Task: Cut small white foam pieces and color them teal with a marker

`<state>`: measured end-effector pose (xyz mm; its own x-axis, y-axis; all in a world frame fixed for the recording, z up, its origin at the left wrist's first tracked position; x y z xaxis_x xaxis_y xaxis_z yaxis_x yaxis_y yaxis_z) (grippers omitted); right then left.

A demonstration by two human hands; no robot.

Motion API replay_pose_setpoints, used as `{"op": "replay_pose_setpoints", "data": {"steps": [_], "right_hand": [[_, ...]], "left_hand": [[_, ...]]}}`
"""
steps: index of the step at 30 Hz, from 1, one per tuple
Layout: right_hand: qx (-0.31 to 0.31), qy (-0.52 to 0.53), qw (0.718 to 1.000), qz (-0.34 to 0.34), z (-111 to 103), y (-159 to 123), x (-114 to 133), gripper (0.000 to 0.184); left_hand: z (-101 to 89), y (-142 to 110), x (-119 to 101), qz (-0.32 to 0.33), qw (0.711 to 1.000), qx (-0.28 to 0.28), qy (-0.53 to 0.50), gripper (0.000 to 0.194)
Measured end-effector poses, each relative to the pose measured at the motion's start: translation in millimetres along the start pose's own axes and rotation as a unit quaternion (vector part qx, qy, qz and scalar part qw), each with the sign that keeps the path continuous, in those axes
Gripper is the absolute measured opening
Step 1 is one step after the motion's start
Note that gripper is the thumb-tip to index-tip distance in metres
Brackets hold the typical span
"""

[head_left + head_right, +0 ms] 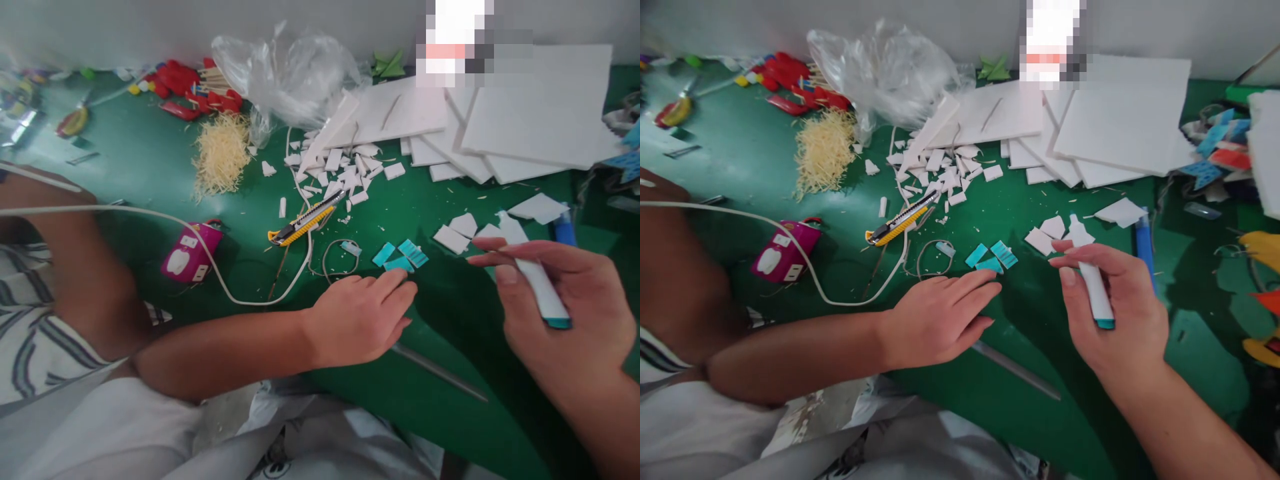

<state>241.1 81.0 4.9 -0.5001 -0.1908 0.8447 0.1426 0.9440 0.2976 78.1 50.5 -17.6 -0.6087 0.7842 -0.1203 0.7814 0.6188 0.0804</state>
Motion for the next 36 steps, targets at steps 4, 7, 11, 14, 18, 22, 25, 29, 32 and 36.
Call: {"op": "replay_pose_setpoints", "data": {"steps": [4, 7, 11, 14, 18, 22, 25, 29, 32, 36], "right_hand": [[0.014, -0.179, 0.973, -0.142, 4.9, -8.5, 28.0, 0.035], [0.043, -0.28, 0.932, -0.227, 16.8, -11.6, 42.2, 0.043], [0.087, -0.309, 0.89, -0.324, 33.6, -16.4, 51.7, 0.041], [0.112, -0.303, 0.889, -0.324, 39.6, -16.5, 44.8, 0.044], [0.135, -0.306, 0.898, -0.287, 40.9, -16.0, 34.9, 0.044], [0.117, -0.255, 0.915, -0.291, 31.3, -19.9, 46.4, 0.042], [0.105, -0.261, 0.919, -0.274, 27.0, -19.2, 46.2, 0.043], [0.118, -0.304, 0.908, -0.264, 31.7, -16.4, 35.6, 0.046], [0.13, -0.296, 0.904, -0.28, 35.9, -17.1, 34.2, 0.041], [0.152, -0.263, 0.906, -0.293, 41.4, -23.0, 39.0, 0.034]], "left_hand": [[-4.7, -0.7, 1.8, -0.004, 0.999, -0.011, 0.038, 0.034], [-7.1, -2.4, -4.8, 0.024, 0.999, -0.024, 0.017, 0.033], [-3.4, -3.5, -10.8, 0.044, 0.999, -0.015, 0.006, 0.033], [0.9, -2.3, -7.3, 0.03, 0.999, 0.009, 0.014, 0.031], [-0.2, -0.3, 7.7, -0.025, 0.998, 0.021, 0.046, 0.031], [-1.6, 0.3, 19.0, -0.062, 0.996, 0.025, 0.056, 0.033], [-0.9, 1.2, 19.9, -0.061, 0.996, 0.029, 0.053, 0.033], [-0.7, 2.2, 18.7, -0.054, 0.997, 0.032, 0.05, 0.033], [0.4, 2.0, 19.8, -0.056, 0.997, 0.038, 0.048, 0.033], [-0.1, 1.2, 24.6, -0.07, 0.995, 0.032, 0.058, 0.034]]}}
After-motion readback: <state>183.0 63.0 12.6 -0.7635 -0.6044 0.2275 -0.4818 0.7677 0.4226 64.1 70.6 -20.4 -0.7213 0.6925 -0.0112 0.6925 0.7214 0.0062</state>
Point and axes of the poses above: each hand's wrist, its own y-axis towards the middle knuckle, its own z-axis out of the palm, x = y × z, the point moved 10 cm from there along y, towards the middle knuckle, and after that the axes turned 9 degrees about y, right-handed, at the moved point
